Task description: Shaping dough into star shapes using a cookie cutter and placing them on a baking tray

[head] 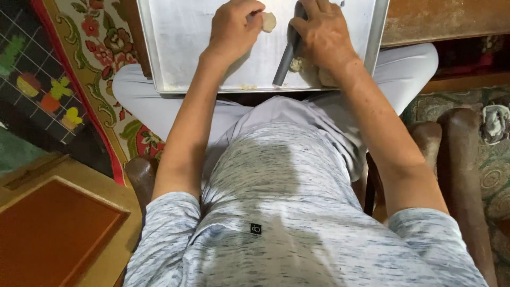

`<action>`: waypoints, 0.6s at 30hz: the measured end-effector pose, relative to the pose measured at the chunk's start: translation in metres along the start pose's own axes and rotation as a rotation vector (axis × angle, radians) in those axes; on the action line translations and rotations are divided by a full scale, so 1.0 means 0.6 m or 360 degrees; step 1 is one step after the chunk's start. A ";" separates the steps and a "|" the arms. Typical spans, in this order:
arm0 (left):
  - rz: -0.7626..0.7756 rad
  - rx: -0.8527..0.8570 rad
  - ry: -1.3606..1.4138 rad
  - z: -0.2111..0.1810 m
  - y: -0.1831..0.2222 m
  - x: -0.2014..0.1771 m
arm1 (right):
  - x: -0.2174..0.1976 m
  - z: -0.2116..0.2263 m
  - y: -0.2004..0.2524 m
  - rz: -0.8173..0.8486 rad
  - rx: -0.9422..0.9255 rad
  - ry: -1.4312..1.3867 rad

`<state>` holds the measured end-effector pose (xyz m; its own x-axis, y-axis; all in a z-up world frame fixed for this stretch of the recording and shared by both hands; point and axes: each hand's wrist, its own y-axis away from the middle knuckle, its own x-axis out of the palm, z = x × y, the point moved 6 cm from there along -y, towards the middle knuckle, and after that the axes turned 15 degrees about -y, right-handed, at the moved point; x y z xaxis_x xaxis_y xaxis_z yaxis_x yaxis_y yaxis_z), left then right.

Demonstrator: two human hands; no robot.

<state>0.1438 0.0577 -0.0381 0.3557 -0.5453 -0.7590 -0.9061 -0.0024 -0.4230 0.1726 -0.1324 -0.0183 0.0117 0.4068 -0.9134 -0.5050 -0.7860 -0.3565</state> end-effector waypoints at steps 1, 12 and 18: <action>0.0002 0.0000 0.0061 -0.006 0.003 -0.017 | 0.005 -0.006 -0.001 0.0065 -0.0010 -0.0033; 0.0252 0.0096 -0.0368 -0.045 0.035 -0.041 | -0.012 0.025 -0.043 0.0089 -0.0003 -0.0421; 0.0142 0.0146 -0.0410 -0.030 0.034 -0.005 | 0.015 0.010 -0.036 -0.0017 0.0137 -0.0824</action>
<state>0.1198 0.0444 -0.0356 0.3329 -0.3092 -0.8909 -0.9160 0.1184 -0.3834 0.1783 -0.1091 -0.0174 -0.3996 0.6085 -0.6855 -0.5764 -0.7483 -0.3282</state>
